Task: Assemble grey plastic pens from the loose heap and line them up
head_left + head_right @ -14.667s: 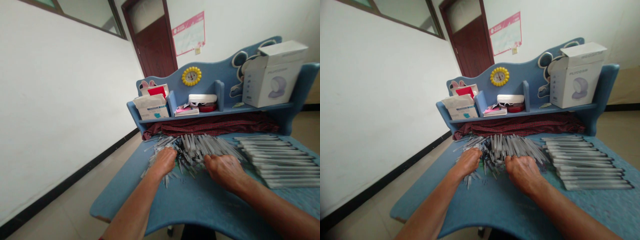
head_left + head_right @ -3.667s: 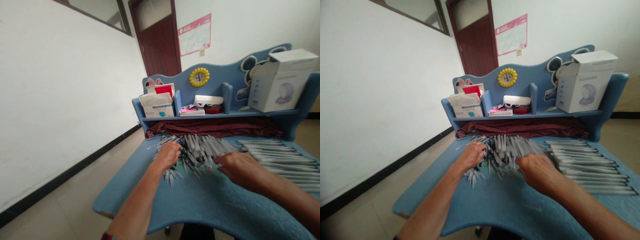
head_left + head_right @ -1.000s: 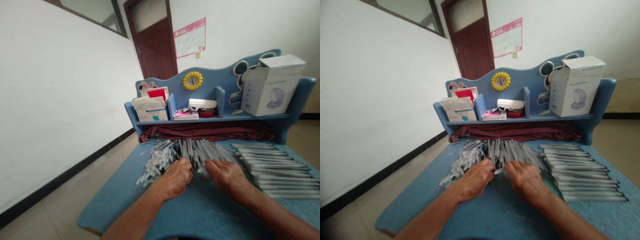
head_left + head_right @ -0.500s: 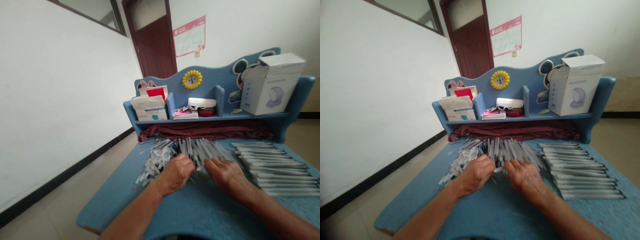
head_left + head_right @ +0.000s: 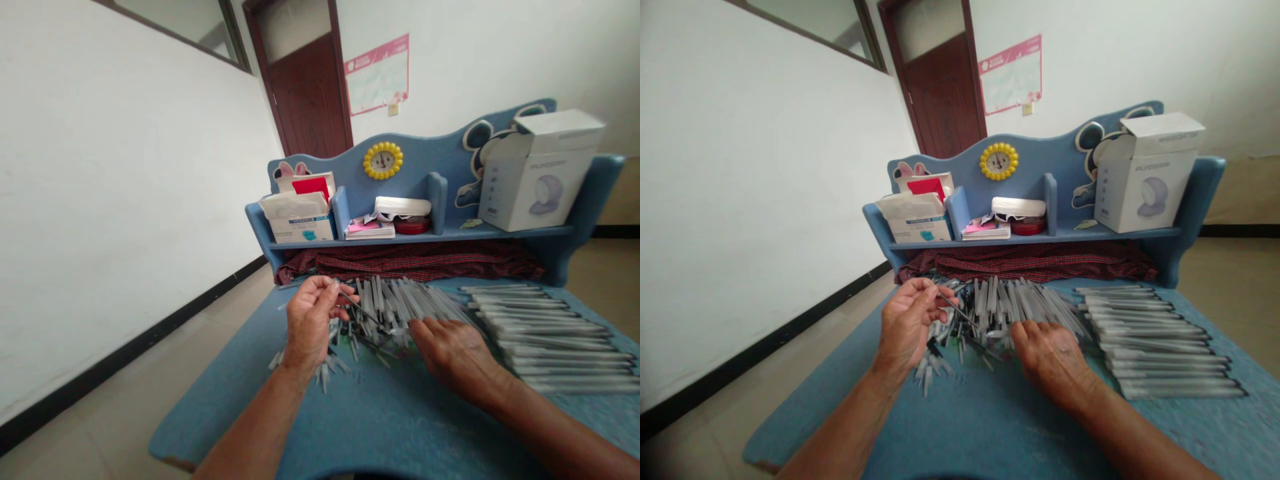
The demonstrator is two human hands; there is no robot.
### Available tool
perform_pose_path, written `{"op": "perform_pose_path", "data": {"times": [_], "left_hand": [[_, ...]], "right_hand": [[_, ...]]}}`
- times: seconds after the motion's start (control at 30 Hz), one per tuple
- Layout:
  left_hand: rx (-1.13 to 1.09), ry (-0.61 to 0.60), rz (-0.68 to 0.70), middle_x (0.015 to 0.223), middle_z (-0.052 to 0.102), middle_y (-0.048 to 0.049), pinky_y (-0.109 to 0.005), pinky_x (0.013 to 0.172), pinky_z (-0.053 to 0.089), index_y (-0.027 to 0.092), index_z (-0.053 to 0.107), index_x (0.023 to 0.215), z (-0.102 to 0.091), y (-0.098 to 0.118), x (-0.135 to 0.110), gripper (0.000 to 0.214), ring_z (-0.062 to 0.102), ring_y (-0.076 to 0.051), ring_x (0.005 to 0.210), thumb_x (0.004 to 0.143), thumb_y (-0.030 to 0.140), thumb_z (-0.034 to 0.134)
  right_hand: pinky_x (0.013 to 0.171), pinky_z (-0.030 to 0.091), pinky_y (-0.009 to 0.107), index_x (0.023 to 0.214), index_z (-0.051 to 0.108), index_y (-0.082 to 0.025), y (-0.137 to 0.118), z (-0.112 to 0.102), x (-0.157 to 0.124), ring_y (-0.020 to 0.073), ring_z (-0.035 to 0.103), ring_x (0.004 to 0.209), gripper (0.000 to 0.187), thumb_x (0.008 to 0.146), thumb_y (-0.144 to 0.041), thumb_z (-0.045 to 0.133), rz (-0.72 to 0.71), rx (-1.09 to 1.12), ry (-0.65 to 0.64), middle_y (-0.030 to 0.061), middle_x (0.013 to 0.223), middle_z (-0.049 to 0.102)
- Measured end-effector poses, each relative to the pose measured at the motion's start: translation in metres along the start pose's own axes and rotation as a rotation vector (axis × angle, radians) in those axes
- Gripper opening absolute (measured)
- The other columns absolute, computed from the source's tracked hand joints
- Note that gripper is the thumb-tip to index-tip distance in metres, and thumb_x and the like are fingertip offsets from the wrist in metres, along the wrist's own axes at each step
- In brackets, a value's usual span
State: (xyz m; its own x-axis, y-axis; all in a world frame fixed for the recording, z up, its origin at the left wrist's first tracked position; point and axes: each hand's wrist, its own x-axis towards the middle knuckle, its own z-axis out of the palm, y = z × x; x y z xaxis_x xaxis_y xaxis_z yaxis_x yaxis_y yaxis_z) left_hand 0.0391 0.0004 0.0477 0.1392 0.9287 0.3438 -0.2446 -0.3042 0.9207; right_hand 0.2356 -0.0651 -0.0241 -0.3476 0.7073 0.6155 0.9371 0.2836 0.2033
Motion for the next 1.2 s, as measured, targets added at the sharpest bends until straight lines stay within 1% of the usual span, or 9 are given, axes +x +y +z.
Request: {"op": "perform_pose_path", "data": {"times": [0.17, 0.47, 0.6, 0.7, 0.8, 0.9, 1.03, 1.1, 1.2], "left_hand": [[-0.057, 0.054, -0.02, 0.073, 0.065, -0.0042, -0.021, 0.047, 0.047, 0.015, 0.046, 0.078, -0.002, 0.004, 0.004, 0.025, 0.065, -0.017, 0.065, 0.07, 0.031, 0.064], [-0.036, 0.021, -0.008, 0.073, 0.065, -0.0046, -0.023, 0.05, 0.05, 0.015, 0.045, 0.081, 0.003, -0.003, 0.0, 0.028, 0.066, -0.019, 0.066, 0.07, 0.032, 0.065], [-0.039, 0.013, 0.012, 0.074, 0.065, -0.0044, -0.024, 0.051, 0.05, 0.015, 0.045, 0.082, 0.003, -0.003, -0.001, 0.028, 0.066, -0.019, 0.067, 0.07, 0.032, 0.064], [-0.053, 0.033, 0.017, 0.073, 0.065, -0.0044, -0.024, 0.051, 0.05, 0.015, 0.046, 0.082, 0.003, 0.0, -0.001, 0.027, 0.066, -0.018, 0.064, 0.07, 0.031, 0.065], [-0.072, 0.04, 0.005, 0.073, 0.065, -0.0043, -0.023, 0.052, 0.05, 0.015, 0.046, 0.08, 0.002, 0.001, 0.001, 0.026, 0.065, -0.017, 0.064, 0.07, 0.031, 0.065], [-0.12, 0.044, -0.022, 0.073, 0.065, -0.0039, -0.022, 0.051, 0.049, 0.015, 0.046, 0.079, -0.001, 0.002, 0.004, 0.024, 0.065, -0.016, 0.065, 0.071, 0.028, 0.064], [-0.222, 0.091, -0.085, 0.074, 0.065, -0.0036, -0.02, 0.052, 0.049, 0.015, 0.046, 0.079, -0.01, -0.001, 0.012, 0.021, 0.065, -0.014, 0.065, 0.071, 0.022, 0.063], [-0.261, 0.113, -0.112, 0.074, 0.065, -0.004, -0.019, 0.052, 0.049, 0.014, 0.046, 0.079, -0.014, -0.003, 0.016, 0.018, 0.064, -0.013, 0.065, 0.072, 0.019, 0.062], [-0.302, 0.122, -0.139, 0.074, 0.066, -0.0047, -0.019, 0.052, 0.05, 0.014, 0.047, 0.078, -0.019, -0.005, 0.02, 0.015, 0.064, -0.013, 0.064, 0.073, 0.015, 0.061]], "right_hand": [[0.047, 0.021, 0.031, 0.071, 0.048, -0.02, -0.001, 0.001, -0.001, 0.0151, 0.05, 0.045, 0.018, 0.077, -0.005, 0.042, 0.009, -0.024, -0.03, 0.0001, 0.056, 0.055], [0.044, 0.02, 0.03, 0.07, 0.05, -0.019, -0.004, -0.003, 0.0, 0.0156, 0.053, 0.044, 0.016, 0.075, -0.005, 0.043, 0.013, -0.031, -0.061, 0.0003, 0.055, 0.056], [0.043, 0.021, 0.029, 0.069, 0.049, -0.019, -0.003, 0.0, -0.001, 0.0139, 0.051, 0.043, 0.017, 0.077, -0.006, 0.043, 0.026, 0.002, -0.023, 0.0002, 0.055, 0.057], [0.045, 0.028, 0.027, 0.067, 0.05, -0.019, 0.0, -0.002, 0.001, 0.0128, 0.052, 0.046, 0.017, 0.081, -0.011, 0.043, 0.061, 0.098, 0.061, 0.0, 0.055, 0.056], [0.053, 0.038, 0.025, 0.077, 0.056, -0.018, 0.002, -0.012, 0.005, 0.0129, 0.057, 0.054, 0.012, 0.083, -0.019, 0.046, 0.168, 0.344, 0.198, 0.0013, 0.062, 0.06], [0.053, 0.043, 0.024, 0.085, 0.059, -0.017, 0.002, -0.026, 0.012, 0.0128, 0.059, 0.055, 0.012, 0.082, -0.026, 0.052, 0.386, 0.816, 0.253, 0.0014, 0.065, 0.063], [0.049, 0.046, 0.027, 0.083, 0.058, -0.017, 0.003, -0.032, 0.015, 0.0147, 0.059, 0.05, 0.012, 0.078, -0.027, 0.057, 0.605, 1.529, 0.125, 0.0028, 0.065, 0.065], [0.053, 0.047, 0.029, 0.085, 0.059, -0.017, 0.005, -0.03, 0.014, 0.0172, 0.061, 0.057, 0.013, 0.076, -0.026, 0.059, 0.608, 1.759, 0.076, 0.0063, 0.073, 0.068], [0.059, 0.048, 0.033, 0.094, 0.061, -0.018, 0.005, -0.028, 0.013, 0.0208, 0.064, 0.07, 0.021, 0.077, -0.029, 0.056, 0.548, 1.963, 0.022, 0.011, 0.089, 0.068]]}}
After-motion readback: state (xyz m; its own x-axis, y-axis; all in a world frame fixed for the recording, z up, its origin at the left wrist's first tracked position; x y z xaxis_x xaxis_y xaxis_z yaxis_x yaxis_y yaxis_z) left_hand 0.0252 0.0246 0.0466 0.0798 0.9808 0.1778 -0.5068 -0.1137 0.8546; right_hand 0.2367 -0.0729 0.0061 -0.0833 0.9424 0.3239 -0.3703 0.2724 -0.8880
